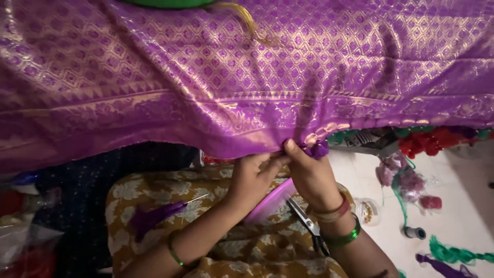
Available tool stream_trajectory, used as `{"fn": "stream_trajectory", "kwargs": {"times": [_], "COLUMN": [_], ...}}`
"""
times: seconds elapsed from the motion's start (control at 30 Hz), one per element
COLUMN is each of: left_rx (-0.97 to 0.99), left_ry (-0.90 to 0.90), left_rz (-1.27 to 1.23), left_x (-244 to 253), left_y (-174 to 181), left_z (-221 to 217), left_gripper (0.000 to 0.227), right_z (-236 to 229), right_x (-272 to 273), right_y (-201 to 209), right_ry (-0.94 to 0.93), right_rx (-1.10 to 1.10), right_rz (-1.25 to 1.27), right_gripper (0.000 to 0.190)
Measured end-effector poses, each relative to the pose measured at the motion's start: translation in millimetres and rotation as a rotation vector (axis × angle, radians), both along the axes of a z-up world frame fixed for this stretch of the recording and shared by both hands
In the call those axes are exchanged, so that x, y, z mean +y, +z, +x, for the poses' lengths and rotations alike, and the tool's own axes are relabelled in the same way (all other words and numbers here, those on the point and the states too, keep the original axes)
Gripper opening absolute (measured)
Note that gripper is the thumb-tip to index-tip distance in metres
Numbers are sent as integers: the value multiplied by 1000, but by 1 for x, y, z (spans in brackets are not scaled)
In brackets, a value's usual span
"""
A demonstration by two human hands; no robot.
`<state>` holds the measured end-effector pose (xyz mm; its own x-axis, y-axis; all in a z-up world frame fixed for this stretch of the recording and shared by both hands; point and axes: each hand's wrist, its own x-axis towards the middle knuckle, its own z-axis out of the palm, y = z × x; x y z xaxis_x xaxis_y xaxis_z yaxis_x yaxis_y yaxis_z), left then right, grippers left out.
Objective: Sewing and attaching decorative colored tassels to the edge of a purple and gold sari.
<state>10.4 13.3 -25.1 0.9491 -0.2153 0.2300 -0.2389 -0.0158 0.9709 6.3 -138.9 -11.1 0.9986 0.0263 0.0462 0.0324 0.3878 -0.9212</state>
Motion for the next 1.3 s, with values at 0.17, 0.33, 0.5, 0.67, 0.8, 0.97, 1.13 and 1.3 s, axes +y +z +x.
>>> {"fn": "stream_trajectory", "kwargs": {"times": [0.17, 0.33, 0.5, 0.67, 0.8, 0.97, 1.13, 1.3], "left_rx": [-205, 16, 61, 60, -163, -84, 474, 430], "left_ry": [40, -80, -36, 0, -19, -110, -251, -197], "left_rz": [-116, -190, -259, -7, -124, 7, -179, -96], "left_x": [13, 1, -6, 3, 15, 7, 2, 13], "left_y": [10, 11, -1, -10, 2, 3, -5, 13], "left_z": [3, 12, 12, 1, 2, 11, 12, 20], "left_gripper": [29, 25, 21, 20, 25, 25, 33, 44], "right_z": [-6, -16, -7, -7, -11, -24, -31, -34], "right_x": [11, -10, -11, 8, 12, 8, -6, -31], "right_y": [-40, -94, -46, -8, -22, -44, -51, -90], "right_ry": [-187, -336, -154, 19, -107, -175, -72, -71], "right_rx": [-38, -243, -132, -61, -84, -76, -189, -2], "right_rz": [-57, -542, -361, 44, -106, -194, -302, -817], "right_gripper": [16, 12, 22, 24, 18, 30, 29, 20]}}
